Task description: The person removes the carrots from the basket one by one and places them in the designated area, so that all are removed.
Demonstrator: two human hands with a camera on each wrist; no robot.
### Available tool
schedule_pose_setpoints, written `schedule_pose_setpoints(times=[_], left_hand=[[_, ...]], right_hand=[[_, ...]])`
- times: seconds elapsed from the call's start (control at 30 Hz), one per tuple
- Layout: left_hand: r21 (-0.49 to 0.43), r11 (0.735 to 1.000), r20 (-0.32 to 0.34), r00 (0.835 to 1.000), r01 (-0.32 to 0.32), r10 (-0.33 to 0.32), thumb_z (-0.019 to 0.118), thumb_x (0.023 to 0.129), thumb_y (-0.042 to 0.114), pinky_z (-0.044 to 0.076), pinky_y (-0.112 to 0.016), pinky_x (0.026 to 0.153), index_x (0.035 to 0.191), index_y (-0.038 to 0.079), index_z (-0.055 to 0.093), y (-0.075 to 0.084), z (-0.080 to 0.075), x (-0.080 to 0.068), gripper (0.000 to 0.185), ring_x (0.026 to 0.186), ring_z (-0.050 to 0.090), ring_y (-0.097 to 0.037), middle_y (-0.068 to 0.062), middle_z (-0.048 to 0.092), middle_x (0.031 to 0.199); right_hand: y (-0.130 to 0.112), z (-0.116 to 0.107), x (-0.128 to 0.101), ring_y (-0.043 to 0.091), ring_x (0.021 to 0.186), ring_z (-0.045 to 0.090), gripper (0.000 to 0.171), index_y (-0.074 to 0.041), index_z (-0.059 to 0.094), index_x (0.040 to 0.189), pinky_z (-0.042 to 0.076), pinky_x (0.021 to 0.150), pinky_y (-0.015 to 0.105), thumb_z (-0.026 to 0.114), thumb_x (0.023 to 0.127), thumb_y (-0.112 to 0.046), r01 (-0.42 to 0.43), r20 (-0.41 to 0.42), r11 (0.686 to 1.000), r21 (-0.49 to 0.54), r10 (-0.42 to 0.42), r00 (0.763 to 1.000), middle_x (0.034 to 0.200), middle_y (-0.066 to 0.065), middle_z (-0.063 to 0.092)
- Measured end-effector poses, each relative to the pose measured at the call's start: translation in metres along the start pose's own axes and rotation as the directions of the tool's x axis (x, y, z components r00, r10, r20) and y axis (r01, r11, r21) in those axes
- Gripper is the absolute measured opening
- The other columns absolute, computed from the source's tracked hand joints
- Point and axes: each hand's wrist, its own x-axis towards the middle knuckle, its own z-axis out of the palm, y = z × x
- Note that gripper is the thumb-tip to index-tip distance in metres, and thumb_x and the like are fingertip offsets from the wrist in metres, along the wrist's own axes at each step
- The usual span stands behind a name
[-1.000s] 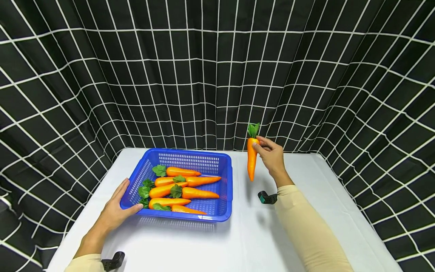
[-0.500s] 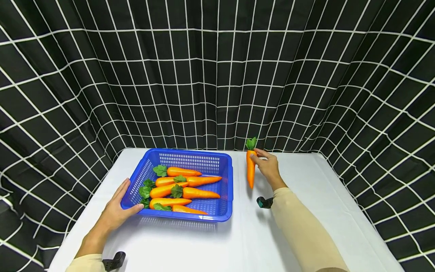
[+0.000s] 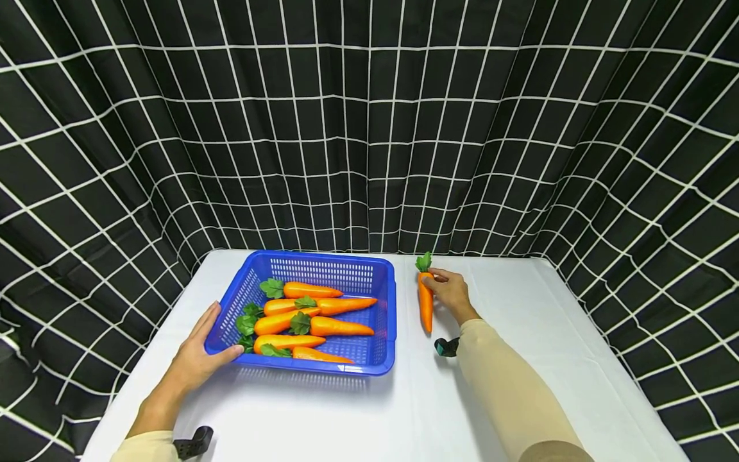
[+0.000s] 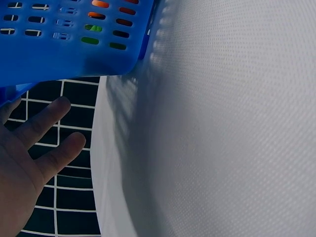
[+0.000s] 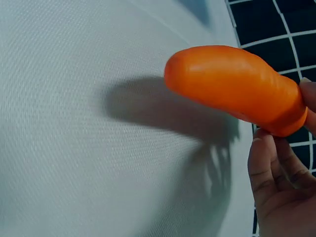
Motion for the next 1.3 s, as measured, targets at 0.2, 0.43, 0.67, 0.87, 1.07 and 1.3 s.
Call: schedule_pose_setpoints(times=[0.2,0.43,0.67,0.87,1.07,1.3], left_hand=[[-0.003,1.0,-0.001,1.0,-0.013,0.013,0.08,0.079,0.027,0.014,-0.067,0.105,0.152,-0.001,0.019,0.0,0.001,0.0,0.1,0.141,0.012,-0.045,-0.019,0.012,0.158],[-0.004,1.0,-0.001,1.0,-0.012,0.012,0.08,0.078,0.027,0.014,-0.067,0.105,0.153,0.001,0.019,-0.001,0.003,-0.004,0.099,0.141,0.012,-0.044,-0.019,0.014,0.158],[-0.006,1.0,-0.002,1.0,-0.015,0.015,0.08,0.078,0.027,0.015,-0.067,0.105,0.153,0.002,0.02,0.0,0.004,-0.004,0.099,0.141,0.013,-0.044,-0.018,0.014,0.158],[-0.006,1.0,0.0,1.0,-0.008,0.008,0.079,0.079,0.027,0.015,-0.068,0.104,0.153,0.001,0.019,-0.001,0.004,-0.003,0.099,0.14,0.013,-0.045,-0.019,0.013,0.158],[0.001,1.0,0.006,1.0,0.002,-0.002,0.078,0.08,0.029,0.015,-0.068,0.105,0.154,0.004,0.018,-0.002,0.004,-0.002,0.099,0.14,0.014,-0.044,-0.016,0.012,0.159],[0.0,1.0,-0.005,1.0,0.003,-0.003,0.079,0.079,0.027,0.015,-0.068,0.104,0.154,0.004,0.018,0.001,-0.001,0.0,0.099,0.141,0.013,-0.044,-0.017,0.013,0.158]], right_hand=[[0.005,0.005,-0.002,0.022,0.077,0.065,0.042,-0.01,0.067,0.123,0.054,0.064,0.028,0.073,0.086,-0.029,-0.056,0.019,0.998,0.017,0.055,0.998,0.114,0.02,0.065],[0.014,0.01,-0.007,0.018,0.072,0.063,0.042,-0.008,0.068,0.122,0.052,0.059,0.024,0.074,0.086,-0.028,-0.076,0.019,0.997,-0.021,0.077,0.997,0.109,0.019,0.066],[0.015,0.011,-0.011,0.024,0.083,0.063,0.042,-0.009,0.067,0.123,0.048,0.061,0.025,0.072,0.087,-0.031,-0.09,0.028,0.994,-0.068,0.092,0.995,0.111,0.018,0.067],[0.014,0.01,-0.012,0.023,0.08,0.063,0.043,-0.01,0.067,0.124,0.048,0.06,0.025,0.072,0.087,-0.031,-0.088,0.038,0.994,-0.063,0.09,0.995,0.11,0.018,0.067],[0.014,0.008,-0.011,0.02,0.073,0.061,0.048,-0.01,0.062,0.13,0.049,0.056,0.023,0.07,0.088,-0.031,-0.092,0.055,0.994,-0.058,0.095,0.994,0.11,0.018,0.065],[0.009,0.004,-0.01,0.018,0.069,0.063,0.052,-0.008,0.058,0.133,0.051,0.056,0.024,0.07,0.088,-0.032,-0.096,0.065,0.995,-0.006,0.096,0.993,0.113,0.019,0.064]])
